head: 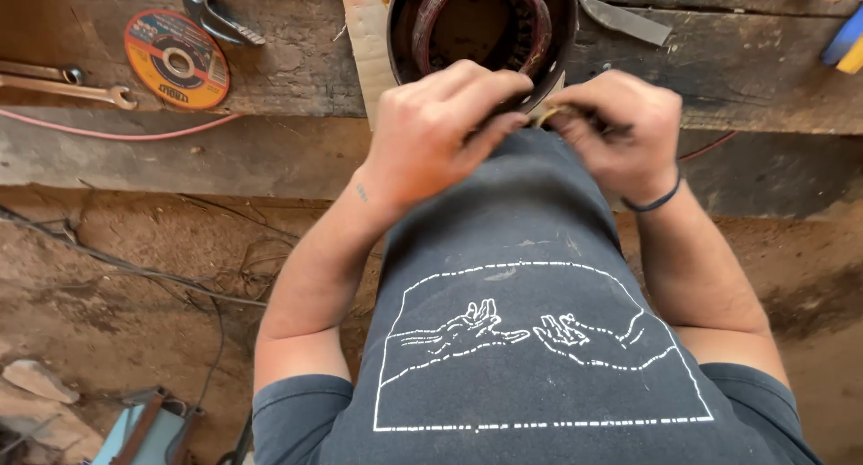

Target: Repairing and inspecting the copper windings of an electric motor stator using a screwdriver and knife.

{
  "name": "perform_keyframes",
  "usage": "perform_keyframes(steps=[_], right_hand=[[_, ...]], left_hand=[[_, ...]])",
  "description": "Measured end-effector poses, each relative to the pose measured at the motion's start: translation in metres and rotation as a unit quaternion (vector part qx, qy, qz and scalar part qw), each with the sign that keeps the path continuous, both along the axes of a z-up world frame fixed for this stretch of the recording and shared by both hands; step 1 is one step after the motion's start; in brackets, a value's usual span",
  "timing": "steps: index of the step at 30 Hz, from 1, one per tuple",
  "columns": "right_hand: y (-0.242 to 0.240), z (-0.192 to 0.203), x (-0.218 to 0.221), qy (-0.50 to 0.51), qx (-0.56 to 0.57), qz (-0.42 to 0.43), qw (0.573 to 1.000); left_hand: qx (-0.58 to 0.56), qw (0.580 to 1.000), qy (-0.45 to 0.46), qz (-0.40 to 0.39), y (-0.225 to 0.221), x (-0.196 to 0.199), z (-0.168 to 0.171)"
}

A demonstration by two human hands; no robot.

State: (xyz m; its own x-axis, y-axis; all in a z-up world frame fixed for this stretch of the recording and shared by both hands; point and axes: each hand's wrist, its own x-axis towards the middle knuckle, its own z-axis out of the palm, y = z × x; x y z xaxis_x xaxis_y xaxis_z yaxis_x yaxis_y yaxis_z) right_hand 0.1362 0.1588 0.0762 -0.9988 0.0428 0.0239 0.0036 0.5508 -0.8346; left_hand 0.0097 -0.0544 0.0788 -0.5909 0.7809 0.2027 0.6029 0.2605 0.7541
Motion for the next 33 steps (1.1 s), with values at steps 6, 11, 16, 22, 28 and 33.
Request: perform_keyframes(steps=[6, 11, 16, 22, 28, 33], right_hand=[[0.102, -0.068, 0.018, -0.026, 0.249, -0.021, 0.968], [0.142, -0.076, 0.013, -0.012, 0.242, -0.034, 0.970], [0.132, -0.052, -0.009, 0.030, 0.233, -0.033, 0.971], [0.103, -0.035, -0.028, 0.060, 0.161, 0.034, 0.985], [0.095, -0.033, -0.029, 0.031, 0.149, 0.062, 0.986], [0.097, -0.040, -0.014, -0.011, 0.147, 0.078, 0.986]], left_hand=[[-0.169, 0.983, 0.058, 0.042, -0.013, 0.009, -0.032], [-0.154, 0.982, 0.057, 0.092, 0.002, 0.016, -0.032], [-0.106, 0.988, 0.078, 0.080, 0.001, 0.018, -0.033], [-0.044, 0.973, 0.203, 0.103, -0.006, 0.029, -0.039], [-0.099, 0.979, 0.113, 0.135, -0.005, 0.022, -0.032], [-0.144, 0.989, 0.021, 0.038, -0.002, 0.002, -0.032]])
